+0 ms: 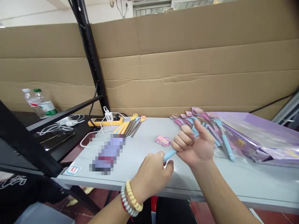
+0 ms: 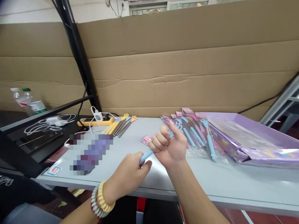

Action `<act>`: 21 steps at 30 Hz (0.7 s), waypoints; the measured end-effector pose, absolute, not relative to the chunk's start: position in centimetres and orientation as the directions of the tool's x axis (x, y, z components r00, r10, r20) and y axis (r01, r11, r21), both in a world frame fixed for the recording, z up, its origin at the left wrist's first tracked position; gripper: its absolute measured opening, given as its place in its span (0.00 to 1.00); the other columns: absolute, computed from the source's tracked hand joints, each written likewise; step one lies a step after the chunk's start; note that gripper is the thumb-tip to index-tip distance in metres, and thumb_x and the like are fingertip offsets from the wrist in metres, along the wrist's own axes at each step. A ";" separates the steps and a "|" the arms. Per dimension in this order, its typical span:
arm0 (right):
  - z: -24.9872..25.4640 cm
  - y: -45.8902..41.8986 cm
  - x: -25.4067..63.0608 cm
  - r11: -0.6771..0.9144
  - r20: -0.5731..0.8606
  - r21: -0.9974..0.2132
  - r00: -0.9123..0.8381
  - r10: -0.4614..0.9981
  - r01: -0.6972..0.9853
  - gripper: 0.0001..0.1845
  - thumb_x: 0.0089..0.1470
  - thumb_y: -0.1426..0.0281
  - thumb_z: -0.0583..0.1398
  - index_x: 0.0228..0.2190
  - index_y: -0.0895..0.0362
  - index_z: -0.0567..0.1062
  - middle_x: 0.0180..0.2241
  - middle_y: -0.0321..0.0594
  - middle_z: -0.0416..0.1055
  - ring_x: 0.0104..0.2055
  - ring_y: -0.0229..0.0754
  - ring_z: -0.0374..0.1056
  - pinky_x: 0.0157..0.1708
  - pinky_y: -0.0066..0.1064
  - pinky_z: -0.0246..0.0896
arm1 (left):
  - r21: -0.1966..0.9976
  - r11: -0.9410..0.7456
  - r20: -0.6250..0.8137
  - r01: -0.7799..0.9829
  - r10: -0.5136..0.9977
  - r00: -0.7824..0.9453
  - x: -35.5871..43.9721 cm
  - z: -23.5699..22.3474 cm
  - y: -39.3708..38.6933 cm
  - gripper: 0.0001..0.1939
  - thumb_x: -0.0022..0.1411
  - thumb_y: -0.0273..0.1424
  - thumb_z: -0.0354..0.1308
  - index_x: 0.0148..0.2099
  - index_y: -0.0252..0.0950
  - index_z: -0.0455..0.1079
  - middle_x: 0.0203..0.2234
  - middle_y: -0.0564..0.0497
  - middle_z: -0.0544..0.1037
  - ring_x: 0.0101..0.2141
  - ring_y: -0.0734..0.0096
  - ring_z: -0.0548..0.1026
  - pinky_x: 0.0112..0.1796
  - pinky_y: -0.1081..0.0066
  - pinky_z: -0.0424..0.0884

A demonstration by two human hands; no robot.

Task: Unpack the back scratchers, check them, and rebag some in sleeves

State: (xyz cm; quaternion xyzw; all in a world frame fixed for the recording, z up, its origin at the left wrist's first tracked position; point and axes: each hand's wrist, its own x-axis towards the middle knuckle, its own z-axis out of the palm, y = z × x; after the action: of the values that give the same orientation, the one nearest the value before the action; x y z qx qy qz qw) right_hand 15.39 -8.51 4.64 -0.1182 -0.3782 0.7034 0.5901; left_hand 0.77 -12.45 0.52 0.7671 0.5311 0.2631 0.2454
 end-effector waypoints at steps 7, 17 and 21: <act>3.5 -12.1 14.1 0.031 0.286 -0.556 -0.157 0.945 -0.831 0.23 0.50 0.72 0.59 0.17 0.56 0.47 0.13 0.26 0.34 0.14 0.29 0.31 0.12 0.26 0.33 | 0.669 -0.264 0.015 0.695 0.940 0.342 -0.4 1.7 -16.4 0.22 0.64 0.47 0.40 0.30 0.38 0.63 0.20 0.54 0.68 0.21 0.73 0.60 0.23 0.71 0.49; 2.8 -14.0 13.0 0.105 0.413 -0.621 -0.211 0.886 -0.777 0.26 0.50 0.75 0.58 0.17 0.57 0.43 0.13 0.27 0.30 0.13 0.29 0.30 0.14 0.29 0.30 | 0.635 -0.336 0.069 0.696 0.922 0.382 1.1 1.4 -16.7 0.09 0.60 0.34 0.46 0.33 0.38 0.66 0.25 0.49 0.73 0.25 0.68 0.67 0.27 0.70 0.55; 1.8 -17.2 14.9 0.179 0.333 -0.702 -0.096 0.938 -0.690 0.26 0.50 0.77 0.59 0.17 0.56 0.44 0.13 0.28 0.33 0.13 0.32 0.34 0.13 0.30 0.32 | 0.776 -0.329 -0.010 0.538 0.846 0.533 1.2 2.2 -17.8 0.08 0.56 0.32 0.48 0.27 0.38 0.63 0.18 0.53 0.67 0.19 0.74 0.61 0.23 0.72 0.54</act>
State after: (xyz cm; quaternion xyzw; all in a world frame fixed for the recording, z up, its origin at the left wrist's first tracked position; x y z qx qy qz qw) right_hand 14.91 -17.21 1.83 -0.1546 -0.4017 0.6218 0.6543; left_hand 1.23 -17.78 2.25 0.7894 0.4384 0.2035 0.3785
